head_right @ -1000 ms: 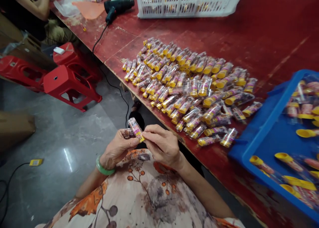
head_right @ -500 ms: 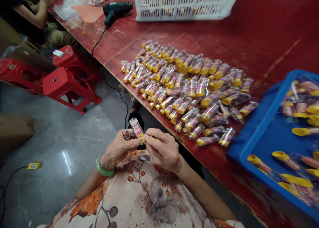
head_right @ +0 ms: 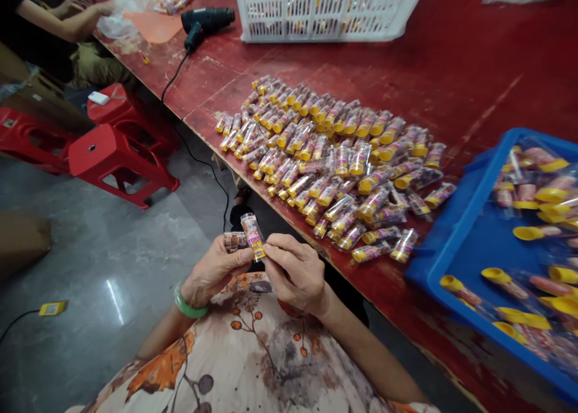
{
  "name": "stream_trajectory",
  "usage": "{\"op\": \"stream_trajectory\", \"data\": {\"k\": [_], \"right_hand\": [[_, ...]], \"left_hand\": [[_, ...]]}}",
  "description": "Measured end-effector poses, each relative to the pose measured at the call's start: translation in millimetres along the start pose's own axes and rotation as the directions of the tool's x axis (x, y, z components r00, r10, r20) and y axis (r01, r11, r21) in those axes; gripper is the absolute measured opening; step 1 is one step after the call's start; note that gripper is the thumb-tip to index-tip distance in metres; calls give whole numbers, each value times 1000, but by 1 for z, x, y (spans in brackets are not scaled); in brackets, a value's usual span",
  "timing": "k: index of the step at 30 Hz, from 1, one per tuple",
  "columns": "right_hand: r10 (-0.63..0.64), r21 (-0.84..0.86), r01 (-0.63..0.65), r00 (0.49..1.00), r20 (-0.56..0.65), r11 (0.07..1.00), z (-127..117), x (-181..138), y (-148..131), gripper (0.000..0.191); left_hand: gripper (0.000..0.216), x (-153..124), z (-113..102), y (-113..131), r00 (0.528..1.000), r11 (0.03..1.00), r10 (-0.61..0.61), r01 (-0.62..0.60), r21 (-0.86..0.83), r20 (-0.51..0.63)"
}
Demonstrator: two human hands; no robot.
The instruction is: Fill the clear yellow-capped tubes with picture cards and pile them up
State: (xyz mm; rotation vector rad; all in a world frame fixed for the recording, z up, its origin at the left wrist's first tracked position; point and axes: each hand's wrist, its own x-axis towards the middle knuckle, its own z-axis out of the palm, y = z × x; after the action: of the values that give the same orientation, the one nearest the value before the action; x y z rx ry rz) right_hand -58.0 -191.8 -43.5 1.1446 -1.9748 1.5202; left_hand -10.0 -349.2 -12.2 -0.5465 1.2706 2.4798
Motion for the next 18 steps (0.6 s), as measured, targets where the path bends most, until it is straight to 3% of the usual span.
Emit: {"op": "stream_trajectory", "data": {"k": [18], "right_hand": [[-14, -108, 8, 998, -60, 994, 2, -7, -1, 32]], "left_hand": [[29, -1, -3, -6, 1000, 999, -1, 0, 39, 12]]}}
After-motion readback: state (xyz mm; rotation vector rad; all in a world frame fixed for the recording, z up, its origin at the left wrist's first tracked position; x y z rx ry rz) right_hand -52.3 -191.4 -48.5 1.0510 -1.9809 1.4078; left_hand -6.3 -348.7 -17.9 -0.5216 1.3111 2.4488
